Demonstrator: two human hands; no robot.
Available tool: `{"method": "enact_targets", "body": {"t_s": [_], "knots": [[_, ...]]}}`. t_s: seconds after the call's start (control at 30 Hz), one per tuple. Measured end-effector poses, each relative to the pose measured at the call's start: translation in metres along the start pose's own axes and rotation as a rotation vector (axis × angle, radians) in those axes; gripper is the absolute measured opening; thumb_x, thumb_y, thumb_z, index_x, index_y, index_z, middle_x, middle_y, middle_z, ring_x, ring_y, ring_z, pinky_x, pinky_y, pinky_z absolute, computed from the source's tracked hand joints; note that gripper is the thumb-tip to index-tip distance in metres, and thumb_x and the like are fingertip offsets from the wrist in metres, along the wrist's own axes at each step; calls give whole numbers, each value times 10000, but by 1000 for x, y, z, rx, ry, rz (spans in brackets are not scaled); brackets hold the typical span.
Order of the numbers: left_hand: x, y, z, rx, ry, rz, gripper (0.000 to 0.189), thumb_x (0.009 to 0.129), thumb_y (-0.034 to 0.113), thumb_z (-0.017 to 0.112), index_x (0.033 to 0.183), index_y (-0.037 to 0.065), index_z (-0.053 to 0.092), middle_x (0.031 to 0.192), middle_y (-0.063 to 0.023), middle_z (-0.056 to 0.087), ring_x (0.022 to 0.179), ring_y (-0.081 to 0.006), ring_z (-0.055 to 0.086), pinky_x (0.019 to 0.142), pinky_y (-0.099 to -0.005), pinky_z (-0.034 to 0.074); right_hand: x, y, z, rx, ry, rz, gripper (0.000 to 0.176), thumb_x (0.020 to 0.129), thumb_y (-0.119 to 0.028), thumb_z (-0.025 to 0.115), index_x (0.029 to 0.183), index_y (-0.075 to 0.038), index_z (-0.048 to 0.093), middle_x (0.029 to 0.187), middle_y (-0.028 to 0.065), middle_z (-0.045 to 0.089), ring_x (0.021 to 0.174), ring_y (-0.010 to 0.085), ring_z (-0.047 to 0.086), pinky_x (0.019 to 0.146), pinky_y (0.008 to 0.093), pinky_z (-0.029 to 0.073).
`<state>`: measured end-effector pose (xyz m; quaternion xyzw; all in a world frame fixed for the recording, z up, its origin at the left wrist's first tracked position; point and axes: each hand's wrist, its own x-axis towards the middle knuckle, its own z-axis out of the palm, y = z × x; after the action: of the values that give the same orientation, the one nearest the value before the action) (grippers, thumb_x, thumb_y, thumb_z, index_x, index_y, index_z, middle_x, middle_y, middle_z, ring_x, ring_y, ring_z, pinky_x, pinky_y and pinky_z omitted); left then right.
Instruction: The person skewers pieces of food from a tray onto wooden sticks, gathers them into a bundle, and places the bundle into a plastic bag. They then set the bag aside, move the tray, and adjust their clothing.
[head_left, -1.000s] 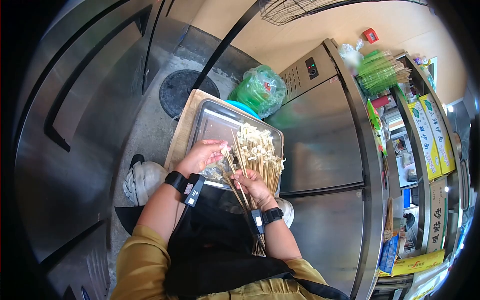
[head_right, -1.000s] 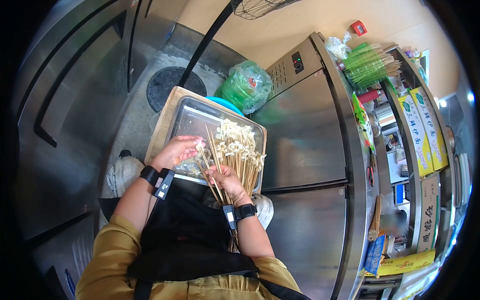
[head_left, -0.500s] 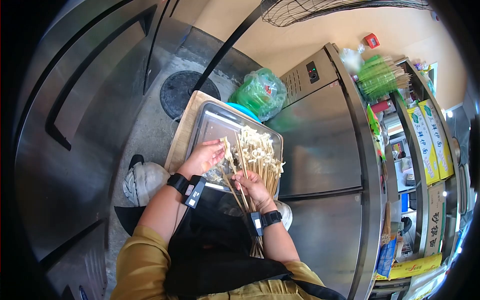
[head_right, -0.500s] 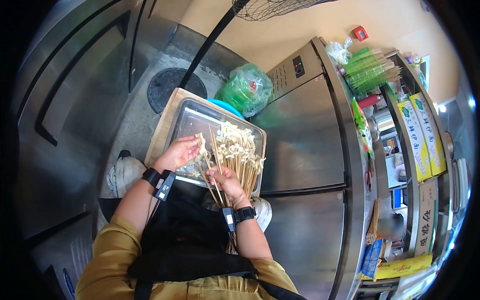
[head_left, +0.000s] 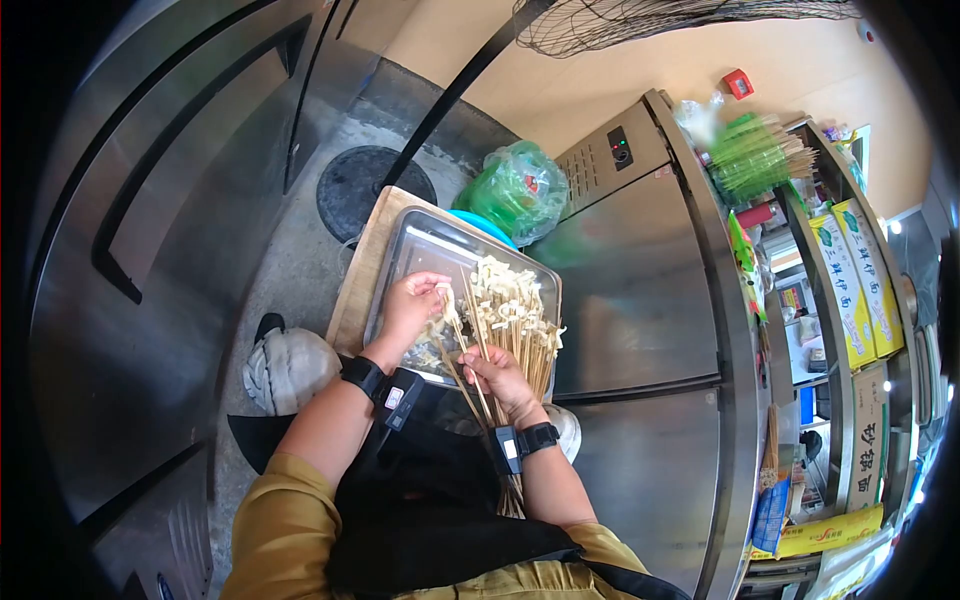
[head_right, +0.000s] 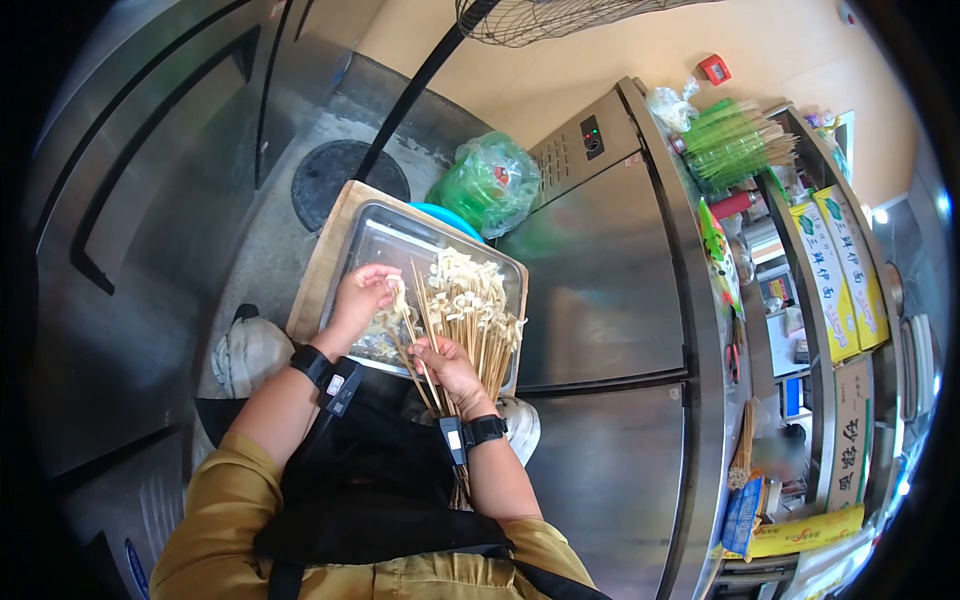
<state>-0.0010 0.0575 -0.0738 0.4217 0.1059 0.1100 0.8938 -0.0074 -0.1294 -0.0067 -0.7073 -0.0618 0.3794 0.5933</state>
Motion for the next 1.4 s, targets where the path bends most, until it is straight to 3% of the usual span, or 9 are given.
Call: {"method": "enact_targets", "body": {"t_s": [0.23, 0.4, 0.63, 0.77, 0.87, 0.97, 1.13, 1.33, 1.4], "knots": [[-11, -6, 13, 200, 80, 146, 172, 848, -4, 557, 995, -11, 645, 805, -23, 649, 667, -42, 574, 568, -173, 462, 2, 3, -3, 7, -10, -10, 124, 884, -150, 557, 891, -39, 612, 616, -22, 551, 470, 14, 397, 419, 156, 249], [-11, -9, 17, 172, 58, 91, 177, 865, 30, 562, 1024, -4, 633, 860, -31, 649, 710, -41, 568, 586, -178, 456, 2, 5, -3, 13, 6, -54, 125, 887, -153, 552, 895, -43, 612, 615, -18, 558, 453, 13, 379, 410, 157, 234], [-17, -20, 20, 152, -56, 54, 166, 866, 12, 547, 1006, -6, 635, 916, -69, 663, 751, -91, 618, 613, -213, 512, 10, 18, -12, 46, 27, -76, 119, 897, -135, 542, 892, -29, 596, 641, -10, 555, 540, 48, 460, 499, 168, 344], [-26, -10, 26, 68, 67, 47, 328, 840, 19, 592, 1160, 13, 519, 896, -97, 636, 763, -117, 608, 626, -238, 525, 12, 16, -10, 50, 60, -92, 117, 895, -139, 546, 898, -31, 591, 653, -11, 552, 557, 47, 461, 509, 172, 343], [-22, -14, 22, -179, 145, -275, 380, 823, 46, 630, 1169, 1, 477, 902, -104, 620, 798, -131, 596, 676, -251, 522, 13, 18, -10, 54, 53, -113, 123, 895, -150, 551, 900, -33, 589, 653, -13, 552, 554, 46, 460, 507, 172, 342], [-23, -11, 13, -272, -36, -458, 329, 817, 77, 649, 1099, -18, 508, 939, -92, 610, 841, -136, 585, 719, -244, 508, 11, 17, -10, 53, 57, -107, 127, 894, -161, 560, 902, -37, 589, 650, -18, 552, 545, 45, 457, 505, 172, 342], [-22, -14, 11, -203, -39, -470, 309, 808, 90, 663, 1061, -17, 521, 945, -70, 603, 851, -133, 582, 717, -212, 489, 8, 15, -6, 23, 79, -96, 128, 892, -171, 567, 905, -46, 592, 638, -30, 550, 523, 34, 448, 478, 169, 333], [-18, -28, 11, -91, 56, -378, 251, 808, 44, 642, 1025, -15, 530, 937, -81, 607, 814, -147, 596, 705, -233, 501, 1, -2, 11, -287, 327, -207, 172, 911, -204, 540, 901, -40, 589, 620, -24, 550, 507, 37, 451, 452, 179, 348], [-16, -34, 11, -88, 36, -334, 225, 813, 26, 625, 1016, -17, 537, 933, -88, 605, 807, -156, 602, 706, -250, 510, 0, -4, 9, -183, 200, -186, 177, 923, -188, 516, 901, -28, 589, 652, -13, 557, 496, 52, 438, 459, 191, 357]]}}
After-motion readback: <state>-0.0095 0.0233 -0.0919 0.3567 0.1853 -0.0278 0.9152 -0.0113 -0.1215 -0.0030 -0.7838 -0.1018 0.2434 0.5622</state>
